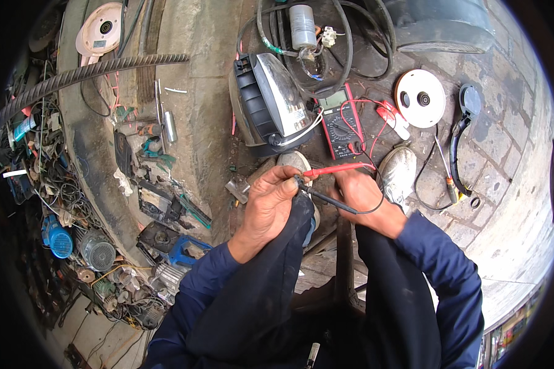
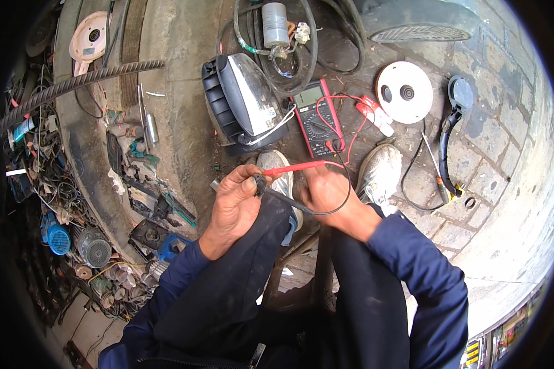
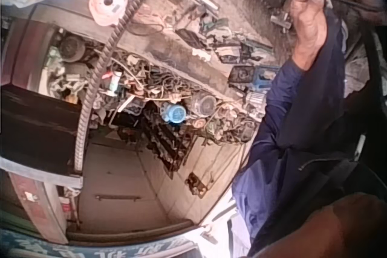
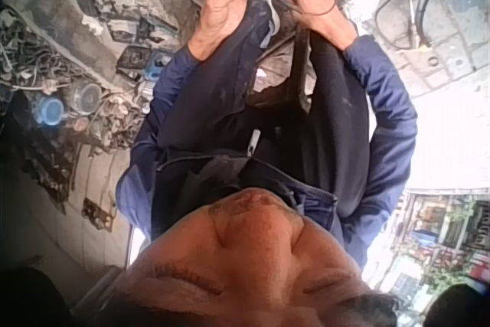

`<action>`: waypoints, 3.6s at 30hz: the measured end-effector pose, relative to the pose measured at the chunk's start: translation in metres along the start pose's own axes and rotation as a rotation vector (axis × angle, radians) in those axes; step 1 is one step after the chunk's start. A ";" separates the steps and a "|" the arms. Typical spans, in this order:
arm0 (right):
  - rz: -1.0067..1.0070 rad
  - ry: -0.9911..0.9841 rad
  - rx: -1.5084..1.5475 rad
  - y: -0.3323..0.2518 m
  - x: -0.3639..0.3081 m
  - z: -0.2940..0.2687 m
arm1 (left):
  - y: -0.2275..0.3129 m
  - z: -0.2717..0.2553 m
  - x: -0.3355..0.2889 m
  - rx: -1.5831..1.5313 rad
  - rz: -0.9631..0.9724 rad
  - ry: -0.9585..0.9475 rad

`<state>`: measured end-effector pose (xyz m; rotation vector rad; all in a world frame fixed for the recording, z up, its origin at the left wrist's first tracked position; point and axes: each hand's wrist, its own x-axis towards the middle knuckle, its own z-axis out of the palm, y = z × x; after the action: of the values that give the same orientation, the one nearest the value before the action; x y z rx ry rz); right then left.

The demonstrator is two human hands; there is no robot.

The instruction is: The person uses a multimeter to test a small black electronic component. They connect the multimeter probes to the component terminals and observe the readings on the multimeter display.

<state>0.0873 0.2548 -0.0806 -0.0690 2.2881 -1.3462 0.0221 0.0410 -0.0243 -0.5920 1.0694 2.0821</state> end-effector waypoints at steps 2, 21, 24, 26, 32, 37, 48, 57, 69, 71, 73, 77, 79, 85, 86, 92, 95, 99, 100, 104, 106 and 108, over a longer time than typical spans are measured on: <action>-0.041 -0.200 0.051 -0.021 -0.020 -0.031 | -0.002 -0.005 0.002 0.029 0.027 -0.009; 0.114 -0.268 0.241 -0.052 0.012 -0.093 | -0.001 0.002 0.001 0.326 -0.006 -0.087; 0.174 -0.281 0.400 -0.055 0.010 -0.094 | -0.002 -0.001 0.003 0.261 -0.010 -0.113; 0.242 -0.313 0.635 -0.053 0.014 -0.090 | -0.003 -0.002 0.004 0.244 -0.014 -0.118; 0.341 -0.240 0.853 -0.049 0.010 -0.085 | -0.001 0.001 0.005 0.095 -0.119 -0.100; 0.304 -0.032 0.775 -0.048 0.012 -0.073 | 0.002 0.001 0.007 -0.002 -0.271 -0.151; 0.288 0.003 0.677 -0.054 0.009 -0.051 | -0.014 0.008 0.012 0.116 -0.089 -0.004; 0.195 -0.043 0.500 -0.052 0.011 -0.061 | -0.012 0.011 0.015 0.087 -0.078 -0.014; -0.165 0.230 -0.046 -0.047 0.021 -0.072 | -0.005 0.016 0.010 0.119 -0.127 0.049; -0.167 0.202 -0.073 -0.049 0.021 -0.073 | -0.006 0.015 0.010 0.121 -0.127 0.055; -0.163 0.173 -0.098 -0.050 0.022 -0.073 | -0.006 0.015 0.009 0.131 -0.129 0.048; -0.141 0.160 -0.134 -0.049 0.022 -0.071 | -0.006 0.015 0.008 0.165 -0.129 0.035; -0.139 0.158 -0.142 -0.049 0.021 -0.071 | -0.006 0.015 0.008 0.181 -0.128 0.039; -0.134 0.156 -0.126 -0.049 0.021 -0.072 | -0.006 0.014 0.008 0.203 -0.130 0.045; -0.130 0.155 -0.128 -0.048 0.021 -0.072 | -0.006 0.014 0.008 0.203 -0.130 0.045; -0.134 0.173 -0.128 -0.046 0.021 -0.070 | -0.006 0.014 0.008 0.203 -0.129 0.041; -0.135 0.179 -0.141 -0.045 0.020 -0.068 | -0.004 0.015 0.007 0.226 -0.143 0.041; -0.134 0.188 -0.118 -0.044 0.018 -0.071 | -0.005 0.015 0.007 0.198 -0.133 0.061; -0.134 0.199 -0.087 -0.044 0.017 -0.072 | -0.005 0.014 0.005 0.194 -0.141 0.064; -0.141 0.207 -0.051 -0.046 0.016 -0.072 | -0.003 0.012 0.005 0.192 -0.142 0.075; -0.176 0.152 -0.081 -0.047 0.016 -0.069 | -0.003 0.011 0.005 0.201 -0.141 0.064; -0.164 0.142 -0.093 -0.047 0.016 -0.067 | -0.003 0.011 0.005 0.214 -0.157 0.051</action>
<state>0.0354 0.2800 -0.0204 -0.2014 2.5113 -1.3626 0.0208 0.0531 -0.0231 -0.6036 1.2164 1.7988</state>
